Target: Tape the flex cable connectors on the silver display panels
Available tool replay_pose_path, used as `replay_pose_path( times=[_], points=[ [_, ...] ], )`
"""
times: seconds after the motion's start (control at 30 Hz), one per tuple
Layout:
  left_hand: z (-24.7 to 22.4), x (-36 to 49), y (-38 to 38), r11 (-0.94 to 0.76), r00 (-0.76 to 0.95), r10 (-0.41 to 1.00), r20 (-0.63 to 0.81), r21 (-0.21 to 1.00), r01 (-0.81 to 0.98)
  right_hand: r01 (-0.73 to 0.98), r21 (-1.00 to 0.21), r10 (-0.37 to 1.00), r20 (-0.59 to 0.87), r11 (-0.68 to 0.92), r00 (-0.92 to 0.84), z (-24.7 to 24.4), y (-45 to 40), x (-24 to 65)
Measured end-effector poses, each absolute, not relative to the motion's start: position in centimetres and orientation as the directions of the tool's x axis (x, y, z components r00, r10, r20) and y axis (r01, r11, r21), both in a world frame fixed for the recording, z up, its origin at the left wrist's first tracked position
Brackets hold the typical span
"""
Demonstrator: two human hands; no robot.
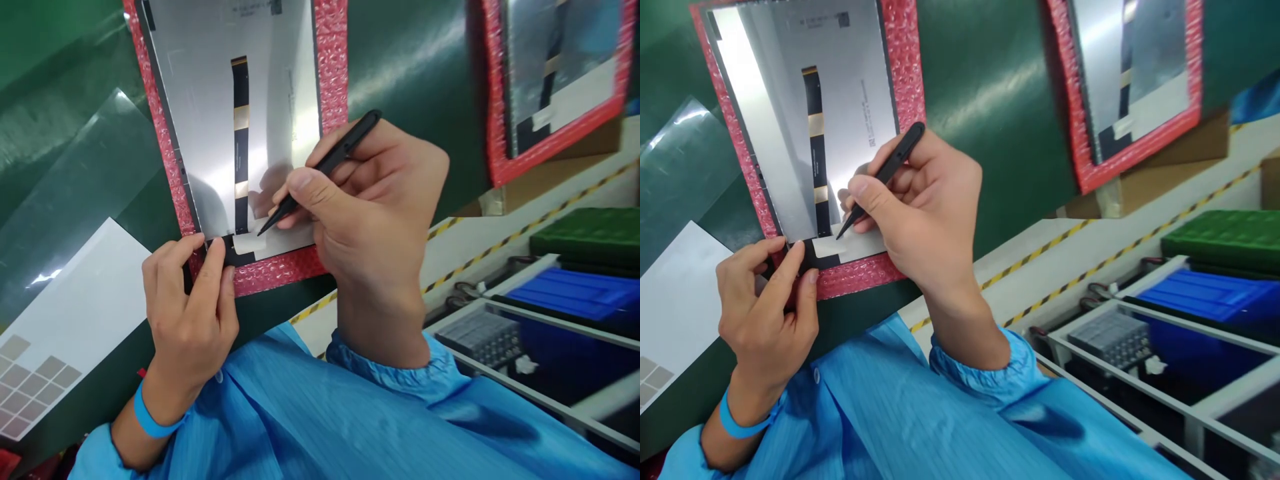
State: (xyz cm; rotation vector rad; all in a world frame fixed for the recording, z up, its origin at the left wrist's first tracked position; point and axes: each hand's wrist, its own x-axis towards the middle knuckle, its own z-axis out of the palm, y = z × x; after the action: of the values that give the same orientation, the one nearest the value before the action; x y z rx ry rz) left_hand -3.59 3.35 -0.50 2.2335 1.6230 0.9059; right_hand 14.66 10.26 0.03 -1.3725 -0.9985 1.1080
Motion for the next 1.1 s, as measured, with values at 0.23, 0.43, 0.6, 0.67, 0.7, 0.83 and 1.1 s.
replay_pose_path(
  times=[0.23,0.43,0.6,0.67,0.7,0.83,1.1],
  points=[
    [-0.33,-3.54,3.30,-0.342,0.187,0.928,0.322,0.538,0.771,-0.013,-0.994,0.968,-0.105,-0.104,0.227,-0.17,9.57,14.49],
    [-0.23,-3.52,3.42,-0.358,0.203,0.923,0.326,0.540,0.762,-0.009,-0.995,0.971,-0.099,-0.099,0.219,-0.55,9.78,14.50],
    [-0.25,-3.52,3.39,-0.363,0.202,0.920,0.335,0.539,0.760,0.016,-0.993,0.970,-0.111,-0.117,0.216,-0.36,9.91,14.51],
    [-0.31,-3.53,3.33,-0.362,0.201,0.919,0.338,0.531,0.766,0.030,-0.991,0.970,-0.120,-0.129,0.212,-0.26,9.91,14.50],
    [-0.34,-3.54,3.30,-0.362,0.200,0.919,0.339,0.528,0.768,0.035,-0.991,0.970,-0.123,-0.133,0.210,-0.23,9.93,14.48],
    [-0.41,-3.56,3.23,-0.359,0.200,0.921,0.335,0.525,0.772,0.030,-0.993,0.970,-0.107,-0.116,0.220,-0.25,10.10,14.32],
    [-0.37,-3.57,3.21,-0.345,0.196,0.926,0.321,0.513,0.786,0.036,-0.994,0.970,-0.091,-0.101,0.223,-0.19,10.29,14.28]
  ],
)
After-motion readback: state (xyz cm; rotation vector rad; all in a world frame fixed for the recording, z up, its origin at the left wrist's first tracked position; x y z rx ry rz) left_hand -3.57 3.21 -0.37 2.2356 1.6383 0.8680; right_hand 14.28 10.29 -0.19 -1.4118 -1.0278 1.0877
